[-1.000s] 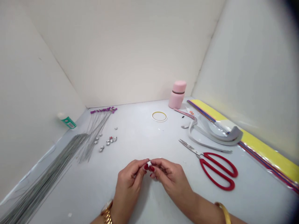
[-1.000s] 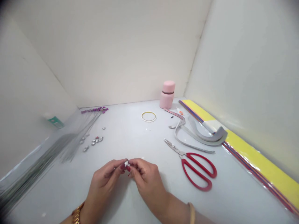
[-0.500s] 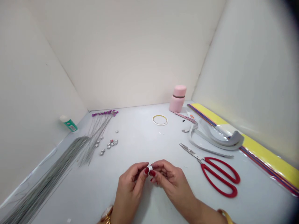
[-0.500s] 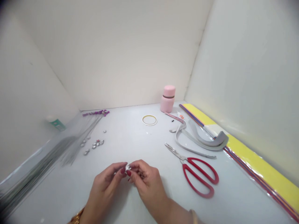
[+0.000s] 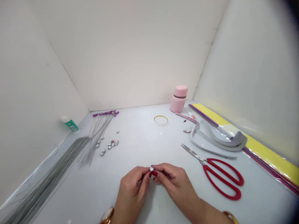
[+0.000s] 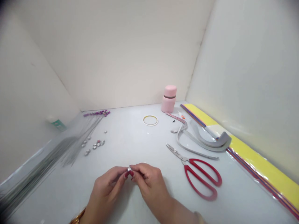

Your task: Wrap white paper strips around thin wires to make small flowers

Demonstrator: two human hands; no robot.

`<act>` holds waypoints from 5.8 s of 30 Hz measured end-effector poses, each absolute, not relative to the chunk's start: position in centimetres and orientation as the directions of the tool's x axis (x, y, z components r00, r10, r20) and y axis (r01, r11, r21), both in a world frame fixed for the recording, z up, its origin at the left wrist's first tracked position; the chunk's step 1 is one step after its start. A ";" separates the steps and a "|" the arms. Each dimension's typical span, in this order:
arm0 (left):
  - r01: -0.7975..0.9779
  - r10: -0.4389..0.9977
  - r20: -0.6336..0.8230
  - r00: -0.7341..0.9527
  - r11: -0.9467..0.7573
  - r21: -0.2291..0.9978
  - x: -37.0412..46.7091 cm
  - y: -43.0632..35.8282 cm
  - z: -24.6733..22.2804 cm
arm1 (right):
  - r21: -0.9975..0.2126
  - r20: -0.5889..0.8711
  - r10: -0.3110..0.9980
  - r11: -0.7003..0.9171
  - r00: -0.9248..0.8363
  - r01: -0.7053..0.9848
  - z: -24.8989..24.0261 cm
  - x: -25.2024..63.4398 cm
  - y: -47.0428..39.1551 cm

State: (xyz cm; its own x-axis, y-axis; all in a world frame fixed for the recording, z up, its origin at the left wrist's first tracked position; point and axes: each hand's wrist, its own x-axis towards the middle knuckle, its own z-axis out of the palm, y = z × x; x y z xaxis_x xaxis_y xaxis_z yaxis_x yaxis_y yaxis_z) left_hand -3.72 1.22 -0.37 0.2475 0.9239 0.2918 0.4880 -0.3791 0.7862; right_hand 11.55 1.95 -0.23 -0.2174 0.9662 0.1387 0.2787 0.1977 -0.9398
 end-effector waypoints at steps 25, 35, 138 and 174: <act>0.560 0.952 0.228 0.206 -0.306 0.770 -3.6 1.4 -0.4 | -0.919 0.155 0.970 0.212 -0.189 0.334 -0.8 10.8 1.8; 0.464 0.954 0.220 0.201 -0.291 0.837 -4.0 1.5 -0.3 | -0.925 0.206 0.954 0.262 -0.216 0.276 -0.8 11.5 1.8; 0.696 0.917 0.355 0.180 -0.374 0.613 -3.2 1.2 -0.4 | -0.738 0.339 0.898 0.439 -0.281 0.512 -0.9 11.1 1.7; 0.590 0.888 0.416 0.197 -0.446 0.673 -3.8 1.1 -0.1 | -0.810 0.310 0.898 0.421 -0.311 0.408 0.1 11.8 1.7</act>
